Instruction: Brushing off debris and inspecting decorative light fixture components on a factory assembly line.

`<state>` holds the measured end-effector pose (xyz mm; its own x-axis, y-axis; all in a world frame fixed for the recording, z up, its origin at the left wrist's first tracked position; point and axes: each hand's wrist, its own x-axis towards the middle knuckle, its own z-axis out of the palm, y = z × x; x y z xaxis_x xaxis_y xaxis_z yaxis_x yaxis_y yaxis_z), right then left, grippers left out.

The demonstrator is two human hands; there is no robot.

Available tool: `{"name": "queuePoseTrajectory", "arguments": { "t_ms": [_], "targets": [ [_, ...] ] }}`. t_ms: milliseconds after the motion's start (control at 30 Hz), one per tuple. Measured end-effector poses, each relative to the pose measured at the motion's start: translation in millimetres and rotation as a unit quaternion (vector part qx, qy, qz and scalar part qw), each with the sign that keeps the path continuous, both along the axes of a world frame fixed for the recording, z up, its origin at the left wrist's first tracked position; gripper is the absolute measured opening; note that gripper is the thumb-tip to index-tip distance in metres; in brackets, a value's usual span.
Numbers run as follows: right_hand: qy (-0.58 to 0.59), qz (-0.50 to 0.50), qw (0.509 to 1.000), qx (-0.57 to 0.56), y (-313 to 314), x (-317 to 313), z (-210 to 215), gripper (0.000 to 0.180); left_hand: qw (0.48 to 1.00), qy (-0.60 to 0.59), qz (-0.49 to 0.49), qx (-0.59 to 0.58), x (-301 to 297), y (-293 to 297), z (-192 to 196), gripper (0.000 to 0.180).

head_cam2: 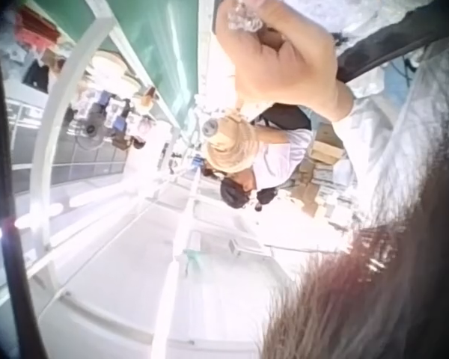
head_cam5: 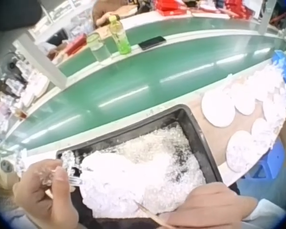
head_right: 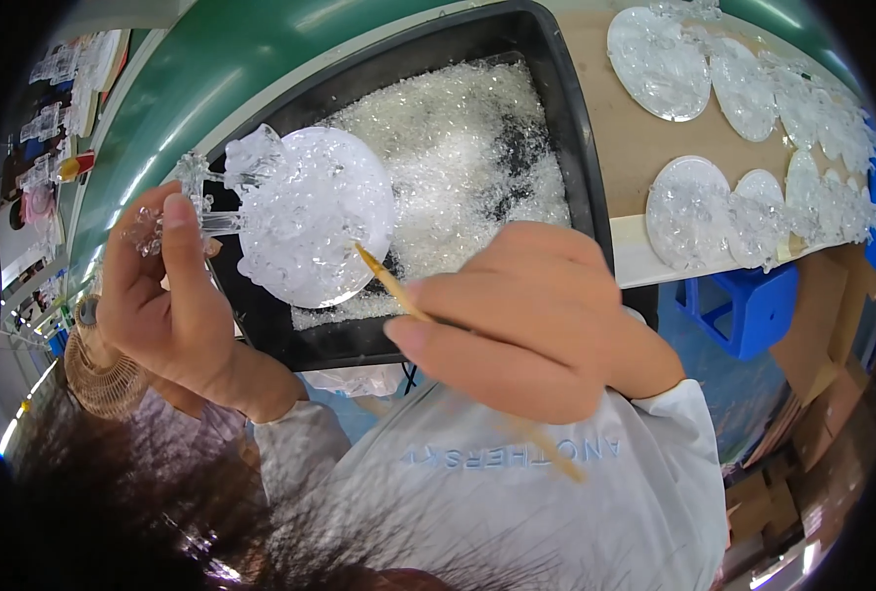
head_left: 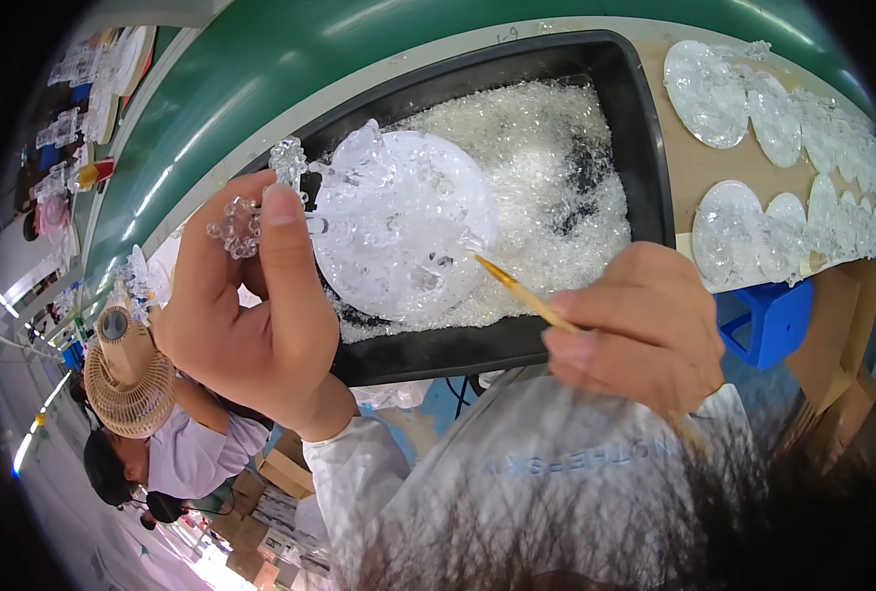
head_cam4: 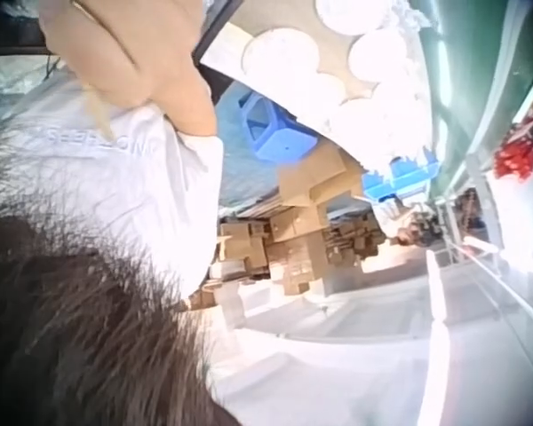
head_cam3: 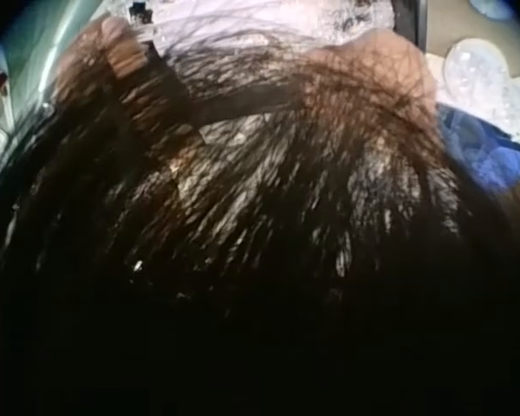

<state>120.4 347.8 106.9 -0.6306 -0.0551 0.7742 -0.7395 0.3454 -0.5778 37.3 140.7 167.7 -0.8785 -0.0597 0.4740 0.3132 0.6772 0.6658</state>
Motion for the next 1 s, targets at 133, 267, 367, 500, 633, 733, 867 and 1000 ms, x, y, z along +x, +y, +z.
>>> {"name": "queuePoseTrajectory", "arguments": {
  "t_ms": [133,267,367,500,633,733,867,1000],
  "targets": [
    [0.02,0.042,0.998,-0.039,9.7,4.4,-7.4,0.034,1.0,0.006,-0.006,-0.002,0.6,-2.1,2.6,0.01],
    [0.01,0.086,0.988,-0.128,9.3,5.1,-8.3,0.038,1.0,-0.001,-0.003,-0.012,2.4,-0.8,2.8,0.01],
    [-0.038,0.087,0.984,-0.15,9.5,7.3,-7.0,0.035,0.999,0.011,-0.006,-0.039,3.8,-1.8,3.4,0.011],
    [-0.125,0.076,0.978,-0.146,7.3,5.4,-4.0,0.031,0.992,0.039,-0.012,-0.117,6.0,-8.9,10.1,0.009],
    [-0.119,0.018,0.979,-0.163,2.5,1.0,-7.1,0.029,0.994,0.038,-0.006,-0.106,2.3,-5.6,8.1,0.008],
    [-0.123,0.004,0.98,-0.159,-1.2,-1.8,-6.7,0.03,0.992,0.059,-0.02,-0.112,2.5,-5.5,12.7,0.008],
    [-0.122,-0.009,0.982,-0.141,-1.4,-3.4,-9.0,0.03,0.985,0.063,-0.04,-0.157,3.0,-7.4,10.3,0.008],
    [-0.13,0.012,0.986,-0.101,0.0,-2.9,-9.3,0.031,0.98,-0.006,-0.066,-0.188,10.6,-6.9,19.5,0.014]
  ]
}}
